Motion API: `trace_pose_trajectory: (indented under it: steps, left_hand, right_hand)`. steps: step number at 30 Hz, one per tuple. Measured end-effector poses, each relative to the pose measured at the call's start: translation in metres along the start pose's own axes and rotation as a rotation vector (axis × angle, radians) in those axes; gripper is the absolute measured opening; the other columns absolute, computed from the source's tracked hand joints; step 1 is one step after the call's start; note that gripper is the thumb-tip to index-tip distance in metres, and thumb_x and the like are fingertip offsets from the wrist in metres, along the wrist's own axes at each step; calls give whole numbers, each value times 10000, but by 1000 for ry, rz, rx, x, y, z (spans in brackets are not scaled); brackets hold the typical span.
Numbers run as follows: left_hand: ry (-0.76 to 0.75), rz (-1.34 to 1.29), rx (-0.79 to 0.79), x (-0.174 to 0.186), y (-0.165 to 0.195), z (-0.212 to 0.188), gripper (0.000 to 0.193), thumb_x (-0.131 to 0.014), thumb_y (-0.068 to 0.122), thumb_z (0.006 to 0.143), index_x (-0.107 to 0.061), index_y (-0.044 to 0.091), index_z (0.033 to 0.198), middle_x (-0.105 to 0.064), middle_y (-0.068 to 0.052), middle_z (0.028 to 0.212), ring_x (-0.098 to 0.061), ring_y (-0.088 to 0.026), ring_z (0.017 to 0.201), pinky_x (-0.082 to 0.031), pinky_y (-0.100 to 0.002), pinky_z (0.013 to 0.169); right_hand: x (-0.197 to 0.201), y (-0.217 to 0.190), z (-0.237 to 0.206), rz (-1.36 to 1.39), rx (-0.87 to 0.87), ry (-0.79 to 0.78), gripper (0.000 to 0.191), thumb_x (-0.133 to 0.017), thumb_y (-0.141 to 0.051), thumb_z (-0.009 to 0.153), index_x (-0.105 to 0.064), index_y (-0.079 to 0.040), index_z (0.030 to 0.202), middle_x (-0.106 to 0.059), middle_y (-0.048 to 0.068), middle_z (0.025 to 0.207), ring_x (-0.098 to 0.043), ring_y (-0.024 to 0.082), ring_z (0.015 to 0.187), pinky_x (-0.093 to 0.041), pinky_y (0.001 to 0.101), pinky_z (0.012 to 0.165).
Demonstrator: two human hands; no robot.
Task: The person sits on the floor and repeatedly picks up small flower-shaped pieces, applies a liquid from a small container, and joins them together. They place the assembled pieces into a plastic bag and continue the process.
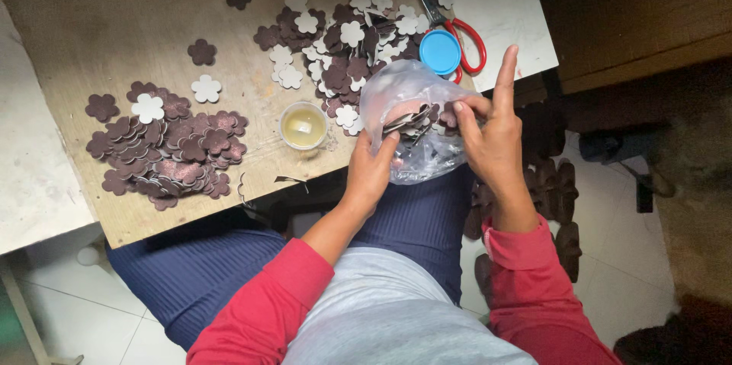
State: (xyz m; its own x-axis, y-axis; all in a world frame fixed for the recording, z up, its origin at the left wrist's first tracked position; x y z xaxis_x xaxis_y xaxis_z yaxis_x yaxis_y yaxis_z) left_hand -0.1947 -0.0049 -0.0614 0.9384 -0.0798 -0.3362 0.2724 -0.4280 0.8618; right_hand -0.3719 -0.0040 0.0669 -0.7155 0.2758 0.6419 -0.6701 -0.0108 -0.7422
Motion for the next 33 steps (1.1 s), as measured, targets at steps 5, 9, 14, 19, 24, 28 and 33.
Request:
trace_pose_trajectory:
  steps: [5,9,14,19,24,28,33]
  left_hand:
    - [2,20,86,1,-8,0,476,-569,384,1009,-629,-2,1280,-673,-69,1006,-657,-139,702,-520,-283,632]
    - [-5,11,105,-1,-8,-1,478,-555,390,1007,-621,21,1304,-666,-51,1023,-645,-138,655,-516,-278,602]
    - [-27,-76,51,-3,-4,0,448,-550,371,1029,-630,23,1298,-689,-64,1114,-659,-113,845,-567,-274,636]
    - [-32,-47,16,-3,-1,0,413,-557,347,1013,-623,56,1299,-733,-31,1125,-676,-71,1000,-543,-245,664]
    - [-52,-24,-17,-5,-1,0,365,-622,325,1009,-632,45,1243,-699,-7,1037,-614,-74,885,-508,-242,661]
    - [-60,55,7,-7,-5,0,358,-621,344,1024,-670,40,1207,-690,-41,967,-590,-87,804,-495,-251,643]
    - [17,277,-100,1,3,2,435,-590,324,1006,-622,-3,1292,-723,-139,1130,-686,-194,983,-540,-329,854]
  right_hand:
    - [-6,-9,-5,-97,127,5,879,-627,59,1063,-6,-111,1662,-777,142,1151,-772,154,1044,-612,288,916]
    - [-13,4,-6,17,12,9,921,-657,59,1021,-67,-117,1705,-731,120,1042,-747,131,946,-615,283,844]
    - [-14,21,-5,260,-116,39,961,-678,69,998,-48,-84,1708,-692,65,981,-662,99,881,-574,251,825]
    - [-8,25,-3,328,-164,84,933,-684,42,975,-97,-51,1694,-704,59,995,-687,97,879,-582,269,840]
    - [-2,-1,-5,-345,89,77,1051,-832,-78,890,-135,-76,1675,-748,63,1050,-678,193,1026,-298,499,1190]
    - [-32,-14,-9,-472,319,-87,1356,-941,-313,632,-74,-43,1639,-714,153,1229,-656,310,1171,-82,677,1137]
    - [-34,2,1,-424,179,-24,1051,-816,-88,892,-115,-81,1675,-737,88,1041,-676,215,987,-224,619,1254]
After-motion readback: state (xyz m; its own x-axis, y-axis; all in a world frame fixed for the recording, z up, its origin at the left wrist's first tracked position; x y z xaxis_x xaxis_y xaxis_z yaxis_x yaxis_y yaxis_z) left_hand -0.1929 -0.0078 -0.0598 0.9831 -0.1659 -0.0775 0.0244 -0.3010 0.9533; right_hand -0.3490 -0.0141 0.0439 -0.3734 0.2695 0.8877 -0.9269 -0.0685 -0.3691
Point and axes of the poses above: each hand's wrist, its own z-axis towards the middle knuckle, its own x-axis out of the back of the hand, y = z × x, the point moved 7 cm from there along z, towards the middle knuckle
